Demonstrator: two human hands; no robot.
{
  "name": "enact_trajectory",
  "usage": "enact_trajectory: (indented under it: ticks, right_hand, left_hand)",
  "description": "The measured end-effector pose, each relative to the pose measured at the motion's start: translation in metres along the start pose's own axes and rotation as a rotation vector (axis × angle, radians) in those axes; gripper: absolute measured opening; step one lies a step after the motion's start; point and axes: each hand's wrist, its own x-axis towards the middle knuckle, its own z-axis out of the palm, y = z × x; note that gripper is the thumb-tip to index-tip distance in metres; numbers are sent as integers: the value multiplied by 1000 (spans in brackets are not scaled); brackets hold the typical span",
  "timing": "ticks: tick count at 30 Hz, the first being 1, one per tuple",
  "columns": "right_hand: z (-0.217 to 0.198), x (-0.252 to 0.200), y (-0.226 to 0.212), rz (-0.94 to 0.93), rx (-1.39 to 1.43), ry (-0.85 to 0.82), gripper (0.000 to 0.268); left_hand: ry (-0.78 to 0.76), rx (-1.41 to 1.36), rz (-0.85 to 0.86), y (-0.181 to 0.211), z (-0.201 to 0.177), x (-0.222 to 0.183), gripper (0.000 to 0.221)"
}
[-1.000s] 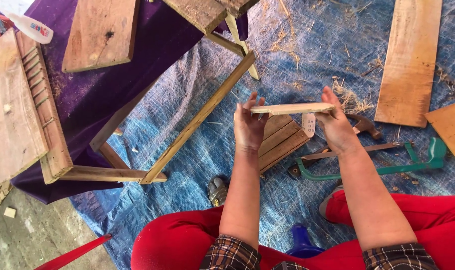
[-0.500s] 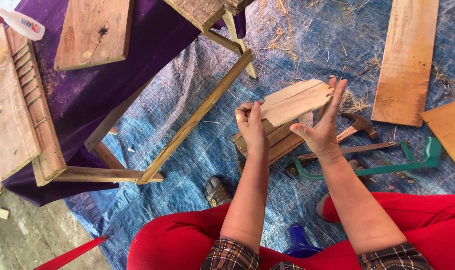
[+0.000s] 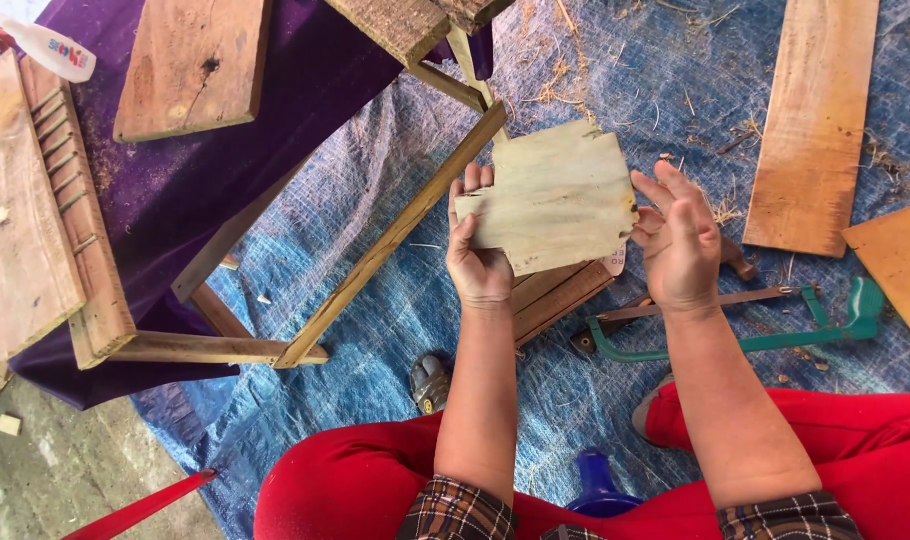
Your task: Shaping a wooden component with a chisel and hammer before drilling a hole into it with a power drill.
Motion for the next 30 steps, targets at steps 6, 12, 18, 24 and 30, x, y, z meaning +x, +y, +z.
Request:
enact_trajectory:
  ticks: [6,12,18,24,30]
  right_hand:
    - [11,-1,3,67,-262,74,49]
    - [16,-5,18,106,-305,346,14]
    - [19,-3,7,359,-362,424,47]
    - [-12,0,20,373,-557,209,51]
    - [2,-10,15,581,-546,47,38]
  left_hand:
    - [6,61,-71,-4,-5,-6,57]
    - [171,301,-301,-4,-16,-1,49]
    - [323,611,-570,6,-36,2,31]
    - [62,1138,-273,24,-56,5,28]
    - [-396,2246,309,-15,-149,-48,38]
